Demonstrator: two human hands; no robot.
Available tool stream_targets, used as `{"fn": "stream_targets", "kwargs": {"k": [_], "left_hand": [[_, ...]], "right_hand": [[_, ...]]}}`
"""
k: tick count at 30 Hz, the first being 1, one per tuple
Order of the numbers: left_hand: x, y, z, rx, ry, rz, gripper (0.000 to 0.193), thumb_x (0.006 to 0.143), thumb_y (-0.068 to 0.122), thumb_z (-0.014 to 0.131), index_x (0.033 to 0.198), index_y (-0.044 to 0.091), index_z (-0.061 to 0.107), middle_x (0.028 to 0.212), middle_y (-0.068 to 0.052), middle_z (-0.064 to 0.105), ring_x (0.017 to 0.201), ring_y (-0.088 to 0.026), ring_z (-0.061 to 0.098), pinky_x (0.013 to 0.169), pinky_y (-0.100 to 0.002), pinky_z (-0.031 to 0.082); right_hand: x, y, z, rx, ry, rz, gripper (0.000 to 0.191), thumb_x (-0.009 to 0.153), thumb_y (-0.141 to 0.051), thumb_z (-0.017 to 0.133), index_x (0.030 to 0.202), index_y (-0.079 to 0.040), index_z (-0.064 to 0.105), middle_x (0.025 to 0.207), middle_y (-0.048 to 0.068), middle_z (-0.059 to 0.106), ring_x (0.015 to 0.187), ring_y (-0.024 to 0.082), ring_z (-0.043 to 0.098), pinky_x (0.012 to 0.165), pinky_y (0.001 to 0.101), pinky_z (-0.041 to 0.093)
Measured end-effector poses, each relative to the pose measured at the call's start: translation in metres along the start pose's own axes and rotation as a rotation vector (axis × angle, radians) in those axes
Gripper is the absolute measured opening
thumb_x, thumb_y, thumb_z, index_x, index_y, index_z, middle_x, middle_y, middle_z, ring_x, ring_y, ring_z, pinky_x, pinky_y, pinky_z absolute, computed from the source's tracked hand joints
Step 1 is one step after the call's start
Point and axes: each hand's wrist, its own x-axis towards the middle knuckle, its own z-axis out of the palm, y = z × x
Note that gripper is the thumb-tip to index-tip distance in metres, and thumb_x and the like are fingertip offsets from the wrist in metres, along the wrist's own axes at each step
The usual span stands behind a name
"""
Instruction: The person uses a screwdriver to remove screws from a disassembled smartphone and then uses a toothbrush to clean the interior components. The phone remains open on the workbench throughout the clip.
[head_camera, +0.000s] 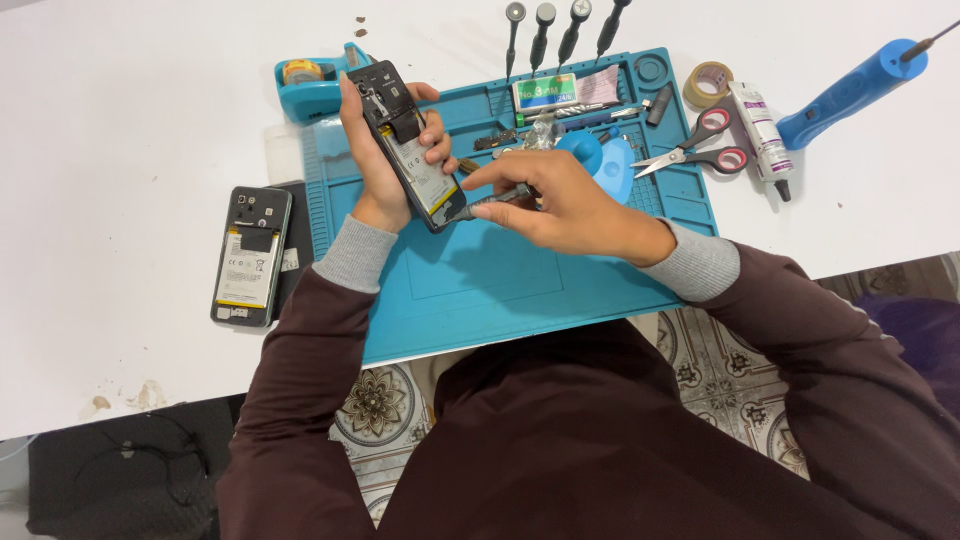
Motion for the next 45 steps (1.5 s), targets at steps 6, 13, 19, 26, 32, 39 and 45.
{"fn": "stream_targets", "kwargs": {"k": [6,13,19,26,32,39,45], "left_hand": [[0.0,0.0,0.0,-0.008,-0.011,0.001,0.094,0.086,0.089,0.034,0.118,0.003,0.056,0.073,0.0,0.043,0.061,-0.014,0.049,0.059,-0.036,0.047],[0.001,0.001,-0.001,-0.021,-0.014,-0.019,0.094,0.086,0.089,0.033,0.117,0.003,0.056,0.073,0.0,0.042,0.061,-0.014,0.048,0.059,-0.037,0.046],[0.0,0.0,-0.001,0.01,-0.008,-0.005,0.094,0.086,0.089,0.033,0.116,0.003,0.056,0.072,0.0,0.041,0.06,-0.014,0.047,0.058,-0.037,0.045],[0.001,0.001,-0.001,-0.04,0.009,-0.033,0.094,0.086,0.089,0.033,0.115,0.003,0.056,0.072,0.0,0.042,0.06,-0.014,0.049,0.06,-0.037,0.047],[0.001,0.0,-0.001,-0.013,0.026,-0.025,0.093,0.086,0.089,0.033,0.115,0.004,0.056,0.071,0.0,0.042,0.06,-0.014,0.049,0.059,-0.037,0.047],[0.003,0.0,0.0,-0.019,0.038,-0.019,0.091,0.087,0.088,0.033,0.113,0.004,0.056,0.07,0.001,0.043,0.058,-0.014,0.05,0.057,-0.036,0.047],[0.005,-0.002,0.0,-0.018,0.051,-0.027,0.091,0.086,0.089,0.033,0.112,0.004,0.056,0.069,0.001,0.042,0.057,-0.012,0.05,0.055,-0.035,0.047]], "right_hand": [[0.001,0.004,0.008,-0.254,-0.037,0.259,0.032,0.093,-0.037,0.08,0.093,-0.005,0.078,0.064,0.003,0.064,0.05,0.012,0.056,0.048,0.0269,0.04],[-0.001,-0.006,0.0,-0.232,-0.077,-0.01,0.034,0.088,-0.026,0.074,0.113,-0.003,0.071,0.069,0.008,0.064,0.057,0.014,0.062,0.052,0.0277,0.045],[0.001,-0.008,-0.002,-0.204,-0.095,0.028,0.026,0.094,-0.027,0.077,0.111,-0.009,0.074,0.083,0.008,0.074,0.063,0.017,0.067,0.057,0.0294,0.051],[-0.001,0.0,-0.004,-0.236,-0.1,0.05,0.037,0.089,-0.029,0.079,0.118,-0.007,0.074,0.093,0.01,0.077,0.064,0.018,0.069,0.057,0.0287,0.052],[-0.001,0.002,-0.006,-0.267,-0.087,-0.015,0.047,0.082,-0.036,0.085,0.113,-0.002,0.074,0.097,0.014,0.076,0.065,0.021,0.069,0.056,0.0301,0.052],[0.002,-0.003,-0.007,-0.345,-0.085,-0.028,0.036,0.086,-0.03,0.082,0.11,-0.002,0.078,0.084,0.013,0.075,0.063,0.021,0.068,0.056,0.031,0.051],[0.005,-0.003,-0.019,-0.253,-0.086,0.003,0.026,0.091,-0.027,0.078,0.101,-0.004,0.081,0.076,0.009,0.077,0.049,0.015,0.062,0.046,0.0272,0.045]]}}
